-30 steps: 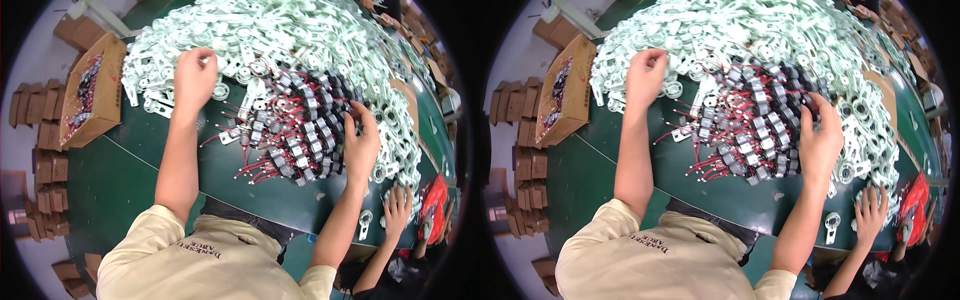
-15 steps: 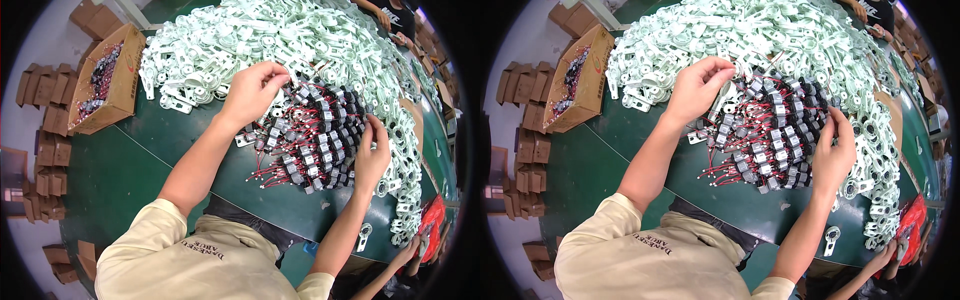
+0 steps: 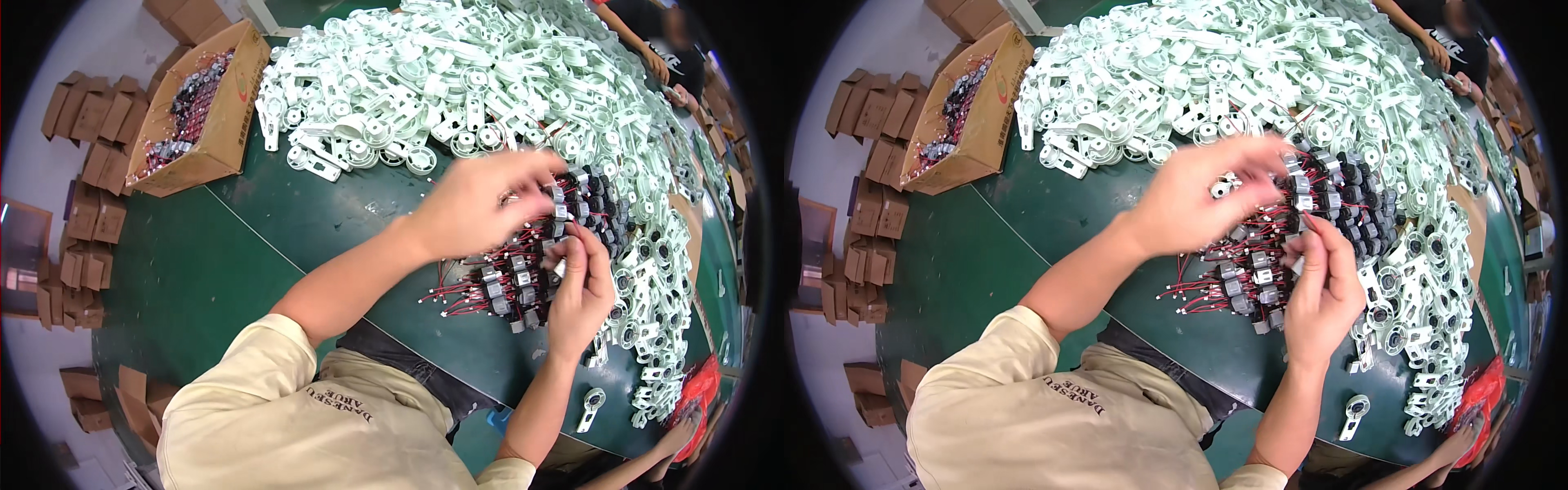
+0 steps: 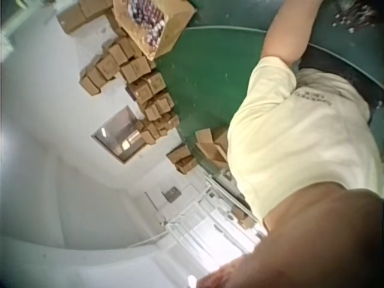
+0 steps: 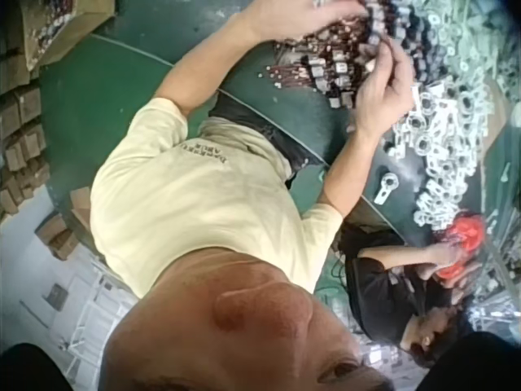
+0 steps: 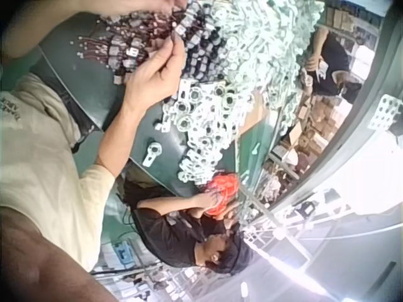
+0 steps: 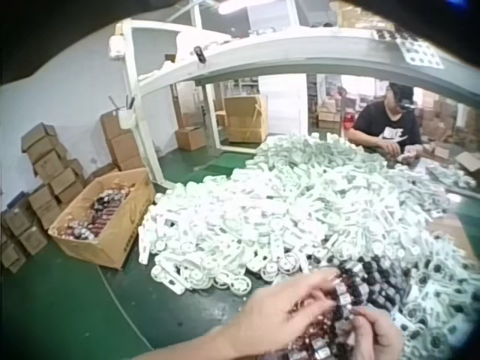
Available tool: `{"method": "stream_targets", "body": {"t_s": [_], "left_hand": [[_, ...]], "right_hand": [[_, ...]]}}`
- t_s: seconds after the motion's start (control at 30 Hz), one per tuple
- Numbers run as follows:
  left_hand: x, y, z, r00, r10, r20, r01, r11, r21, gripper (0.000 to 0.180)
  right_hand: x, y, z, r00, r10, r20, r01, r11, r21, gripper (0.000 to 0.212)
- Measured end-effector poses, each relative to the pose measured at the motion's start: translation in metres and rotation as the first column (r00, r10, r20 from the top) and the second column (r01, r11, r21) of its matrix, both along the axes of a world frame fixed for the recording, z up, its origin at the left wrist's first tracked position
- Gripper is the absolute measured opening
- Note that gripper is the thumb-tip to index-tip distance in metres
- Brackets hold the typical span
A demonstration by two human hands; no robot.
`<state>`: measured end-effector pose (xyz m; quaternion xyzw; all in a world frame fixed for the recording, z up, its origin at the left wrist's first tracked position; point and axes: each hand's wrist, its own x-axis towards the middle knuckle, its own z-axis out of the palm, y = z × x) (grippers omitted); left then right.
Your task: Manually assembling electrical components into plastic housing units.
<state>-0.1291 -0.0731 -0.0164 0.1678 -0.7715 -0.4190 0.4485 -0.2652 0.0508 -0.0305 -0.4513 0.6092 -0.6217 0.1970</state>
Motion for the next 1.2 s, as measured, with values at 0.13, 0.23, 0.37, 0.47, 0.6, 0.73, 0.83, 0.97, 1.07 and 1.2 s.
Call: {"method": "stream_targets", "body": {"t_s": [0.13,0.23,0.37,0.47,0.6,0.73,0.83,0.97,1.07,1.2], "left_hand": [[0.021,-0.054,-0.012,0.882,0.464,0.081,-0.466,0.885,0.000,0.017],[0.028,-0.076,-0.018,0.793,0.593,0.138,-0.583,0.805,-0.109,0.018],[-0.006,-0.096,-0.010,0.716,0.648,0.260,-0.512,0.741,-0.435,0.039],[-0.016,-0.116,-0.008,0.519,0.688,0.507,-0.160,0.661,-0.733,0.052],[-0.011,-0.130,0.012,0.409,0.687,0.600,0.164,0.591,-0.790,0.045],[0.015,-0.136,0.053,0.376,0.728,0.573,0.232,0.525,-0.819,0.038],[0.038,-0.121,0.075,0.400,0.755,0.519,0.068,0.541,-0.838,0.039],[0.046,-0.082,0.071,0.402,0.685,0.608,-0.104,0.694,-0.713,0.041],[0.018,-0.048,0.062,0.535,0.389,0.750,-0.235,0.921,-0.310,0.045],[-0.006,-0.009,0.024,0.916,-0.385,0.109,0.227,0.724,0.652,0.038]], "right_hand": [[-0.013,0.007,0.006,0.993,-0.115,0.014,0.115,0.993,-0.009,0.019],[-0.016,0.009,0.009,0.993,-0.117,0.013,0.116,0.992,0.048,0.017],[-0.015,0.008,0.006,0.992,-0.116,-0.044,0.118,0.992,0.041,0.016],[-0.019,0.007,0.003,0.985,-0.129,-0.112,0.134,0.990,0.037,0.016],[-0.023,0.008,0.003,0.980,-0.164,-0.108,0.168,0.985,0.030,0.017],[-0.022,0.013,0.008,0.985,-0.173,-0.009,0.173,0.985,-0.001,0.015],[-0.020,0.015,0.011,0.982,-0.174,0.071,0.176,0.984,-0.030,0.010],[-0.017,0.012,0.011,0.989,-0.144,-0.019,0.142,0.988,-0.063,0.009],[-0.014,0.012,0.009,0.992,-0.129,0.010,0.129,0.991,-0.033,0.010],[-0.010,0.011,0.009,0.991,-0.089,0.097,0.098,0.990,-0.097,0.008]]}}
